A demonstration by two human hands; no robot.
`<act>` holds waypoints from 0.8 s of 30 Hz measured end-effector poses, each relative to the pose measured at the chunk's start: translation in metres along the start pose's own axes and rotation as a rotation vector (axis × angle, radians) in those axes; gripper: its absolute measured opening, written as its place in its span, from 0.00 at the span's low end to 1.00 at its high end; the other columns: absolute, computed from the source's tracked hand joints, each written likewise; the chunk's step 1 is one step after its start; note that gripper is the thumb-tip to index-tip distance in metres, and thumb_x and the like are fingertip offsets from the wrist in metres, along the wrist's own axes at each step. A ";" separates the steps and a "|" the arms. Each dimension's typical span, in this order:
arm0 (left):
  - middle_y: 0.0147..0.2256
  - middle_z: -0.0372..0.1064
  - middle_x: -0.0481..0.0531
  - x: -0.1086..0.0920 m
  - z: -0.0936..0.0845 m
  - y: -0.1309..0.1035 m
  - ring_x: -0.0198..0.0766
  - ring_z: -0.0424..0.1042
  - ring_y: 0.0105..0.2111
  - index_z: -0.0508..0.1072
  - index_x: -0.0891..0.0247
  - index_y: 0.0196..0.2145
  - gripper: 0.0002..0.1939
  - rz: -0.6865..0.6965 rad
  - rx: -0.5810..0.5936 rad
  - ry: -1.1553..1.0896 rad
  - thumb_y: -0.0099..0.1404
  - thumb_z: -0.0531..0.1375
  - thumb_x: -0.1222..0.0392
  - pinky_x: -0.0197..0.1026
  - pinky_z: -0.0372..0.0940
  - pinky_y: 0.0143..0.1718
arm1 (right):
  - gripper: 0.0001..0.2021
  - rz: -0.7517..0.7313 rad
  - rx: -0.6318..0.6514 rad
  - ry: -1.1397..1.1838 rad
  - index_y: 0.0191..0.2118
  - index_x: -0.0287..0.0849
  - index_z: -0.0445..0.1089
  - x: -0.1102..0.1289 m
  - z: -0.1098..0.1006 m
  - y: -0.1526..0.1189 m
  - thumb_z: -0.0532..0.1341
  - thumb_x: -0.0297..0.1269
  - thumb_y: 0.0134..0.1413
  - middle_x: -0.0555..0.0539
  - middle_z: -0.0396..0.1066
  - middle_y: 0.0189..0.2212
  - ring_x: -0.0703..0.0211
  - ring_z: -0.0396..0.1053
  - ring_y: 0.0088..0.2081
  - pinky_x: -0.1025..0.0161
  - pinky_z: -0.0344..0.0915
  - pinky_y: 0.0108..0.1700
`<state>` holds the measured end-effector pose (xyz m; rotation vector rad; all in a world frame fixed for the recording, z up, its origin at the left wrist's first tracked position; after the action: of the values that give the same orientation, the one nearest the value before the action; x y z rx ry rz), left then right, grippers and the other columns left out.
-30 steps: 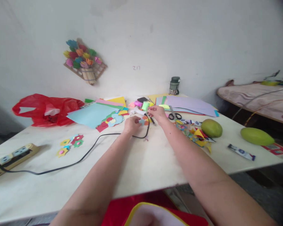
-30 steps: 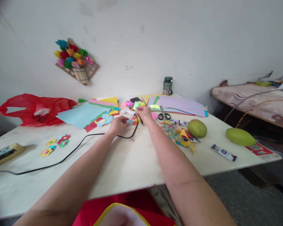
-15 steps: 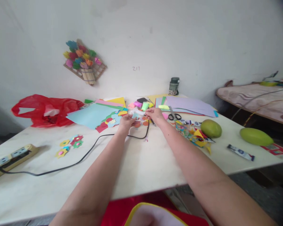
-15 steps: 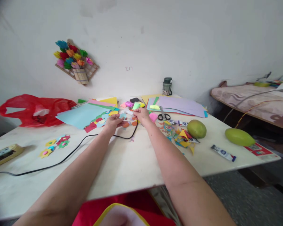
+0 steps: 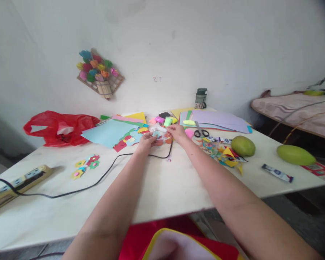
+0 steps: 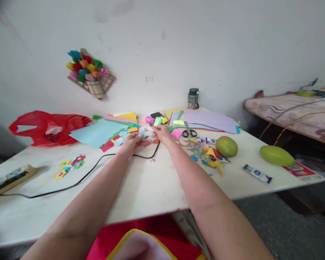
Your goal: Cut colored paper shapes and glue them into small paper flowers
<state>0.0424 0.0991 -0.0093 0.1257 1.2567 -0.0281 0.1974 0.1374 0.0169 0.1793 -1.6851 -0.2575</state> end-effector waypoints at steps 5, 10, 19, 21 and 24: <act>0.24 0.71 0.51 -0.002 -0.001 -0.001 0.35 0.72 0.23 0.63 0.66 0.31 0.15 0.009 -0.021 -0.041 0.48 0.66 0.65 0.37 0.68 0.27 | 0.06 0.028 -0.005 0.031 0.27 0.37 0.70 0.000 0.000 0.000 0.59 0.20 0.43 0.55 0.67 0.18 0.71 0.61 0.17 0.72 0.60 0.21; 0.22 0.69 0.49 -0.002 -0.006 0.001 0.30 0.69 0.21 0.65 0.67 0.27 0.13 0.014 -0.061 -0.021 0.45 0.66 0.65 0.33 0.65 0.25 | 0.09 0.026 0.040 -0.007 0.21 0.38 0.66 0.001 0.003 -0.003 0.61 0.33 0.48 0.54 0.64 0.13 0.71 0.59 0.14 0.73 0.56 0.17; 0.18 0.62 0.44 -0.004 -0.011 0.002 0.26 0.63 0.18 0.62 0.66 0.20 0.14 0.047 -0.087 -0.013 0.45 0.66 0.62 0.31 0.61 0.21 | 0.04 0.030 0.056 -0.018 0.25 0.38 0.68 -0.007 0.007 0.000 0.62 0.24 0.43 0.55 0.67 0.16 0.70 0.63 0.17 0.73 0.58 0.20; 0.19 0.63 0.45 -0.004 -0.011 0.002 0.28 0.65 0.19 0.63 0.67 0.21 0.13 0.038 -0.084 -0.021 0.46 0.66 0.63 0.32 0.63 0.23 | 0.04 0.039 0.050 -0.017 0.25 0.38 0.67 -0.006 0.007 -0.002 0.61 0.24 0.45 0.55 0.66 0.16 0.71 0.62 0.16 0.73 0.58 0.20; 0.23 0.69 0.50 -0.002 -0.009 0.001 0.32 0.70 0.23 0.65 0.68 0.23 0.10 0.001 -0.062 -0.033 0.50 0.64 0.65 0.34 0.66 0.27 | 0.09 0.042 0.056 -0.041 0.22 0.39 0.65 -0.005 0.007 -0.004 0.58 0.32 0.51 0.55 0.64 0.14 0.71 0.58 0.14 0.73 0.56 0.17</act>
<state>0.0329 0.1005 -0.0102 0.0724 1.2235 0.0099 0.1912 0.1353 0.0107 0.1814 -1.7358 -0.1837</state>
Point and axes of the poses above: each hand's wrist, its own y-axis towards the middle knuckle, its own z-axis out of the palm, x = y × z, the point moved 8 cm from there along y, towards the middle knuckle
